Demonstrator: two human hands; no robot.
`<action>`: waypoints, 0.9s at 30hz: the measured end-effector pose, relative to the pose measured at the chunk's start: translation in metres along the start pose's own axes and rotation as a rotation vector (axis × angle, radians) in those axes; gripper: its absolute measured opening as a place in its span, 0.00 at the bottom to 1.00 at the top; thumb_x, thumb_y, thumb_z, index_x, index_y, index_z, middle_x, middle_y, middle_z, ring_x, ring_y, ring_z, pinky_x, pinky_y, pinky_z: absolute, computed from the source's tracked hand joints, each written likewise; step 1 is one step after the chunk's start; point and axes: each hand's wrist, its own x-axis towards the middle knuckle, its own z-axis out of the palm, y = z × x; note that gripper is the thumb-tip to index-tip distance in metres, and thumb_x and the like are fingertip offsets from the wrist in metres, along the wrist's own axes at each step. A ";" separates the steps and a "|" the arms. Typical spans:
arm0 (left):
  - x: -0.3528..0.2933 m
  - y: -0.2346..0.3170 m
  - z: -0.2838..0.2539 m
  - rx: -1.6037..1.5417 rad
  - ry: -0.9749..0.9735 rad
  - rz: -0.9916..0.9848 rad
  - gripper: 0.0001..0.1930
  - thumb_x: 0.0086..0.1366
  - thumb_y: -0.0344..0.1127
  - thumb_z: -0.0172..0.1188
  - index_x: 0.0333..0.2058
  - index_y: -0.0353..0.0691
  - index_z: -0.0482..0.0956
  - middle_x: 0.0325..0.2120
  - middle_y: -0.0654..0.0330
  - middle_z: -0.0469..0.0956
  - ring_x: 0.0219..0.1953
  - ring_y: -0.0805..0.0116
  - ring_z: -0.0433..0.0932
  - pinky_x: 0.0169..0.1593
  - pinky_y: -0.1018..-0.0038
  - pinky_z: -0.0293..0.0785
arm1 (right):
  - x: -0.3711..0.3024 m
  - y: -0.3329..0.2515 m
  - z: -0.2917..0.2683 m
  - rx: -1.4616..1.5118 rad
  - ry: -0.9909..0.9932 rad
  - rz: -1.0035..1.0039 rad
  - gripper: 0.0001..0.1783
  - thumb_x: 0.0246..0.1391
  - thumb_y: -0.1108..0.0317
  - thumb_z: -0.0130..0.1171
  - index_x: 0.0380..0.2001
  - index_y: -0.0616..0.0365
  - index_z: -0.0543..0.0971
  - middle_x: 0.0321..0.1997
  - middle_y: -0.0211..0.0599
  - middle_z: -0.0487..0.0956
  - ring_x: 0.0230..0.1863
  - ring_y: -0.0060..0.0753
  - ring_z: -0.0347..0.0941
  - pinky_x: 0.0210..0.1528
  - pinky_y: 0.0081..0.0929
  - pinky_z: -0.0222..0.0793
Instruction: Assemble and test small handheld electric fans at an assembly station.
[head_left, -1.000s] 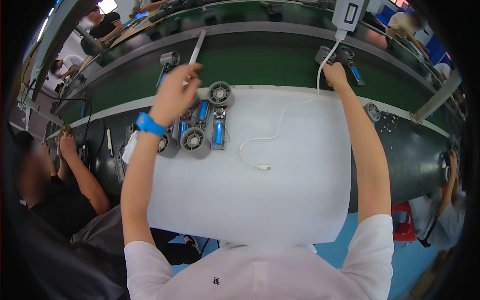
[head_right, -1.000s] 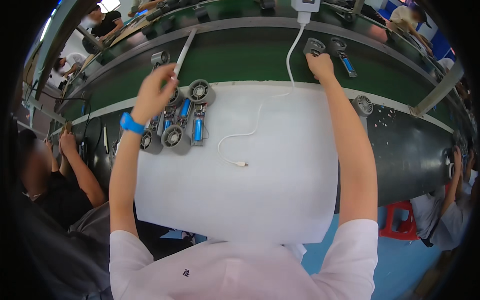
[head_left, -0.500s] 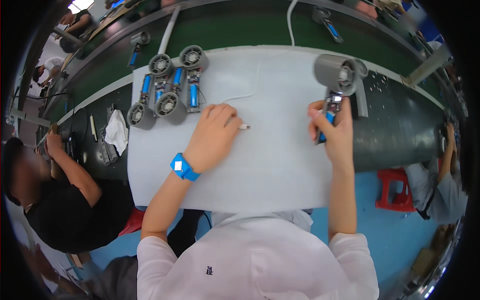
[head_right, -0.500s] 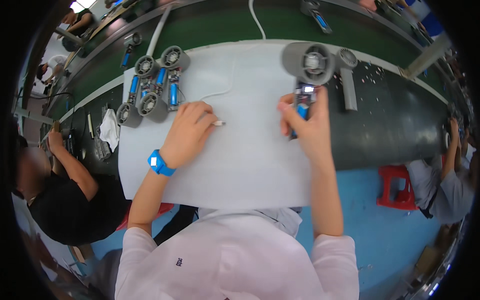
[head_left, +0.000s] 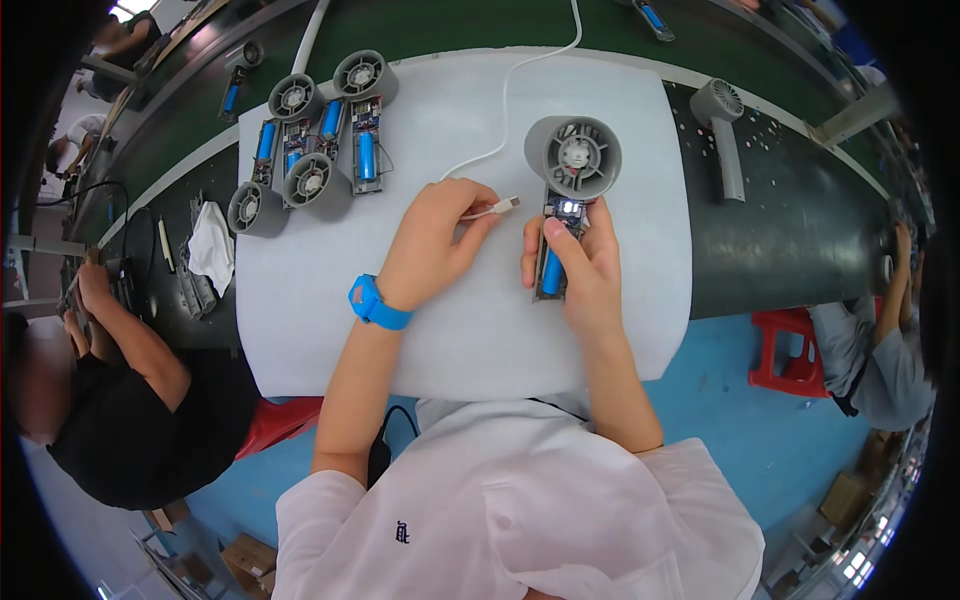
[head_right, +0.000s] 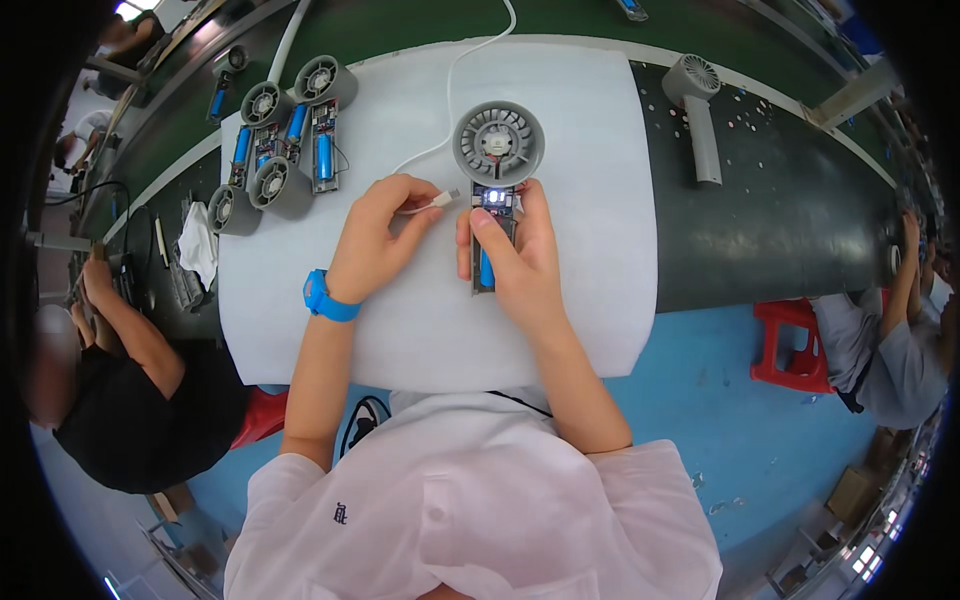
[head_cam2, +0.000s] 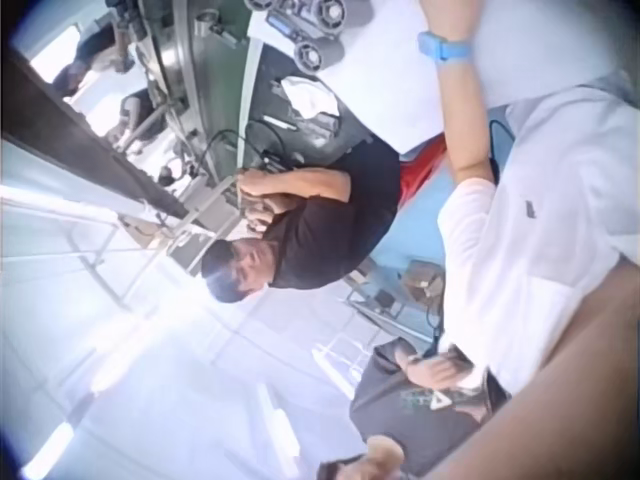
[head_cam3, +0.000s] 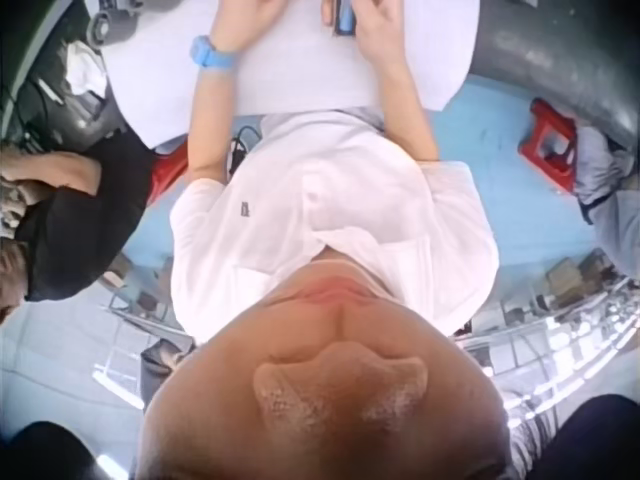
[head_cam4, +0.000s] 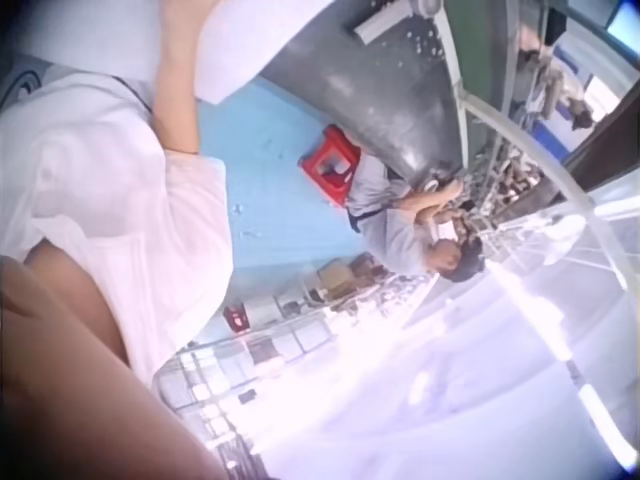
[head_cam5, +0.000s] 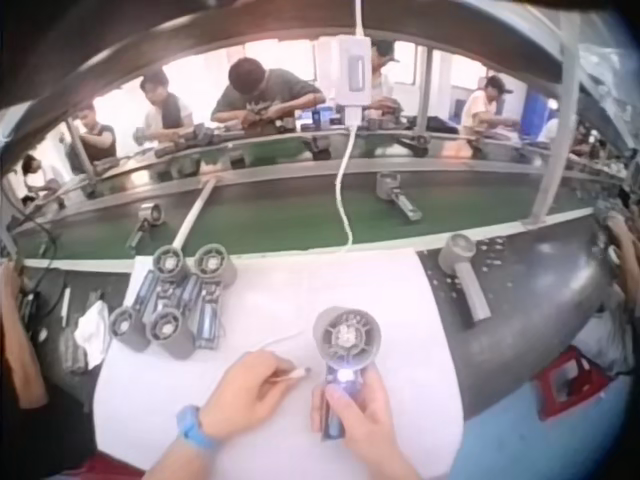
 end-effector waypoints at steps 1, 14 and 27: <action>-0.001 -0.001 0.000 -0.002 0.013 0.016 0.07 0.57 0.26 0.60 0.35 0.35 0.76 0.28 0.55 0.76 0.32 0.59 0.75 0.35 0.69 0.73 | 0.000 0.000 -0.001 -0.007 -0.008 0.021 0.21 0.60 0.70 0.48 0.55 0.60 0.60 0.28 0.42 0.72 0.20 0.29 0.70 0.22 0.23 0.67; -0.006 -0.006 -0.006 0.019 0.103 -0.037 0.07 0.55 0.26 0.61 0.34 0.38 0.76 0.27 0.58 0.76 0.30 0.61 0.73 0.35 0.69 0.69 | -0.027 -0.068 0.015 0.089 0.026 -0.003 0.24 0.52 0.50 0.58 0.41 0.59 0.68 0.29 0.35 0.69 0.22 0.32 0.62 0.26 0.30 0.60; -0.001 0.000 -0.006 0.084 0.041 0.065 0.08 0.53 0.27 0.63 0.31 0.41 0.75 0.25 0.61 0.73 0.30 0.63 0.72 0.38 0.69 0.63 | 0.005 -0.107 0.049 -0.092 0.389 -1.712 0.13 0.57 0.64 0.49 0.31 0.65 0.73 0.23 0.28 0.67 0.25 0.23 0.62 0.36 0.21 0.65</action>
